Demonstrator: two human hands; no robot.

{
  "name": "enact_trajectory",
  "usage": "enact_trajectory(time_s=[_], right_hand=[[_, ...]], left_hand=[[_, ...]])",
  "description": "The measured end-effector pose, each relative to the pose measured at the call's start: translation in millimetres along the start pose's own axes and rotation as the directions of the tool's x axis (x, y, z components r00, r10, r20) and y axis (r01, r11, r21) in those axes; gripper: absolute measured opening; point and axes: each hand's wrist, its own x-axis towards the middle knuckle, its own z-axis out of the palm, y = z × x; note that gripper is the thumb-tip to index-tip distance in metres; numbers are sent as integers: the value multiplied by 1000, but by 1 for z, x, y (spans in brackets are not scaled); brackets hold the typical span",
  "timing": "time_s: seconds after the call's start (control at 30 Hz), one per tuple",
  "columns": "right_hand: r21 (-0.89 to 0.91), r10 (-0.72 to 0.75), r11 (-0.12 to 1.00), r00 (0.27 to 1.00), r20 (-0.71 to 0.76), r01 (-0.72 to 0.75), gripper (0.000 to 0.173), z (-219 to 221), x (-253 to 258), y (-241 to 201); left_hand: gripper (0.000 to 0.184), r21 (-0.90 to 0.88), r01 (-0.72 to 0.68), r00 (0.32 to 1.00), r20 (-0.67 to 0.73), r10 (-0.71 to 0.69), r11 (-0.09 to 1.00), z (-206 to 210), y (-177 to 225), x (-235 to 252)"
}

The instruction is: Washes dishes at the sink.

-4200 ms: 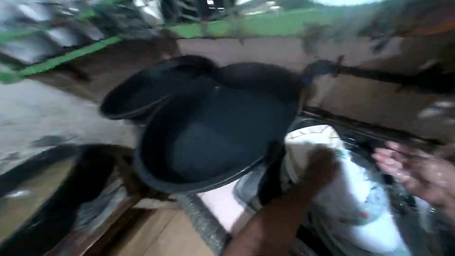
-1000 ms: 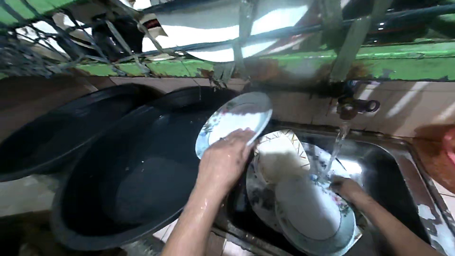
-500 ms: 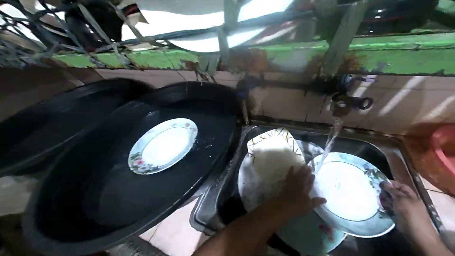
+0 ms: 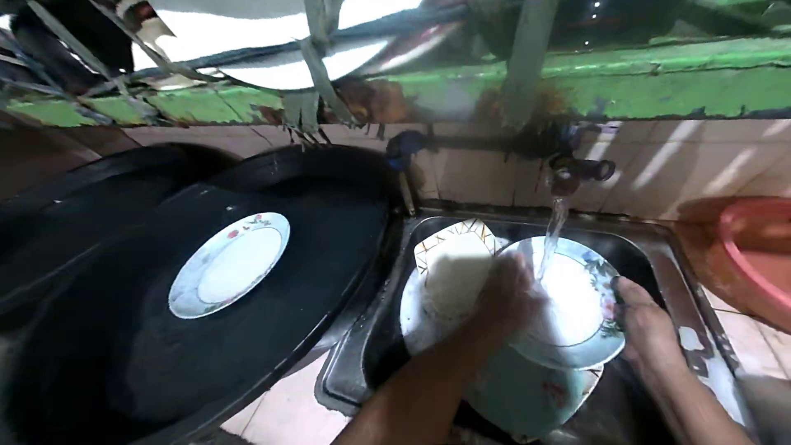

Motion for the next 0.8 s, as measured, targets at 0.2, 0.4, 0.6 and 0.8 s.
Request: enact_trajectory(time_s=[0.2, 0.4, 0.6, 0.8], right_hand=[[140, -20, 990, 991, 129, 1, 34, 48, -11, 5], [225, 164, 956, 979, 125, -189, 40, 19, 22, 8], [52, 310, 931, 861, 403, -360, 39, 76, 11, -16], [391, 227, 841, 900, 373, -374, 25, 113, -3, -77]], left_hand=[[59, -133, -127, 992, 0, 129, 983, 0, 42, 19], [41, 15, -503, 813, 348, 467, 864, -74, 17, -43], [31, 7, 5, 927, 375, -7, 1000, -183, 17, -60], [31, -845, 508, 727, 316, -609, 167, -162, -29, -57]])
